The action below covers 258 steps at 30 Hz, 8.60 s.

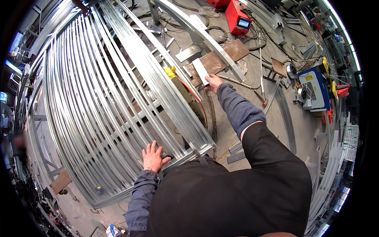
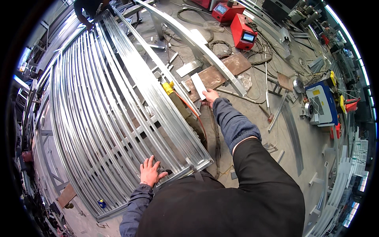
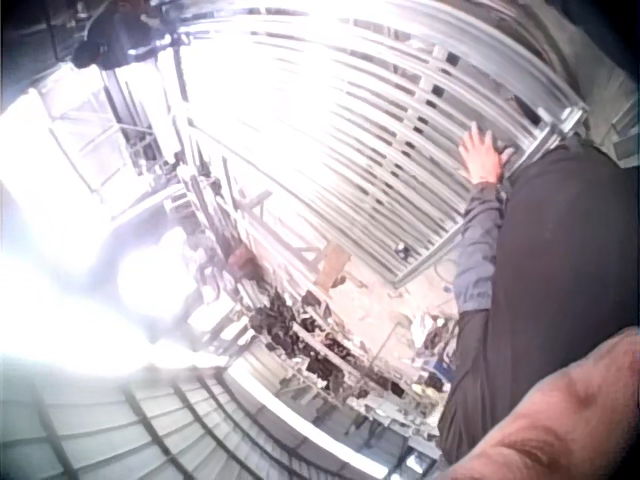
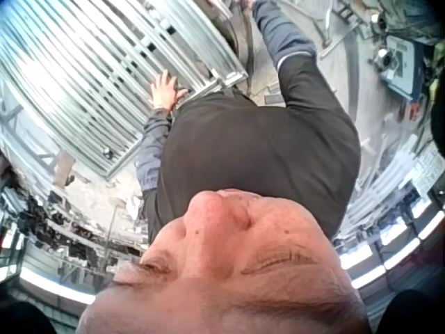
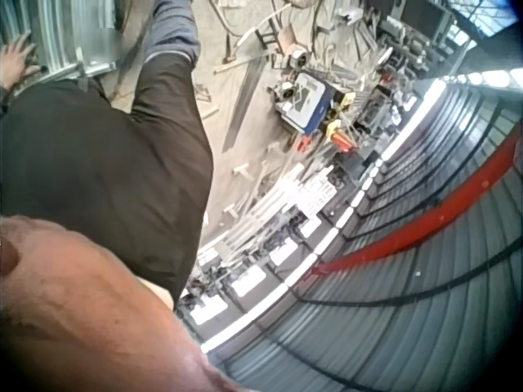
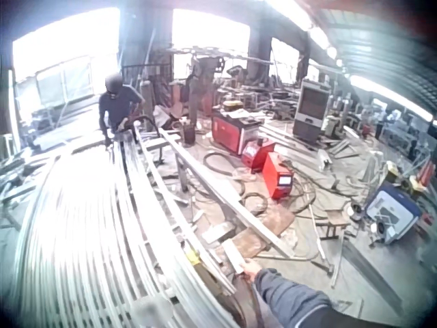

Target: The person uses a pneumatic rivet gun to fasten metal bars to a large metal frame. They repeatedly position the tool and fire it at multiple points along the frame's edge, then flip the frame to continue working on the opposite side.

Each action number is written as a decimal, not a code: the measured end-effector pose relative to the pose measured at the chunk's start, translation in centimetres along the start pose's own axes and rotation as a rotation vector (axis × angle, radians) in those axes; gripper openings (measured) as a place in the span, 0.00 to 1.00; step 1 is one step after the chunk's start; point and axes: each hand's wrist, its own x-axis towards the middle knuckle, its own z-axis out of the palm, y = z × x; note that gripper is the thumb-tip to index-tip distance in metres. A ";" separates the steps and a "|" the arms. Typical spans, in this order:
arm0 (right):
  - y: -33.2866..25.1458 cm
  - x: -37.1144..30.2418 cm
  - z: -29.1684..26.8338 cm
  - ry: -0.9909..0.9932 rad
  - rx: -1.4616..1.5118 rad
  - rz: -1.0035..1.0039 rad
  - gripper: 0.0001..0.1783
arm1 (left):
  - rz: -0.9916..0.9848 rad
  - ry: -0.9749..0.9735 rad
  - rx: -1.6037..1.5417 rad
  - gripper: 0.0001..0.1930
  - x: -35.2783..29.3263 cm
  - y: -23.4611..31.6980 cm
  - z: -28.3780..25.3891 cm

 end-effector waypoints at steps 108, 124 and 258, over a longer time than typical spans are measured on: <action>-4.5 -45.8 14.9 -0.763 -0.663 -0.412 0.28 | 0.654 -0.321 -1.550 0.34 -6.2 11.6 -9.3; -4.6 -30.8 11.3 -1.242 -1.078 -0.058 0.27 | -0.540 0.301 -0.441 0.28 2.4 -3.3 1.6; 10.9 -47.3 -5.5 -0.251 0.012 -0.143 0.34 | 0.385 -0.054 0.166 0.45 6.1 2.3 -2.8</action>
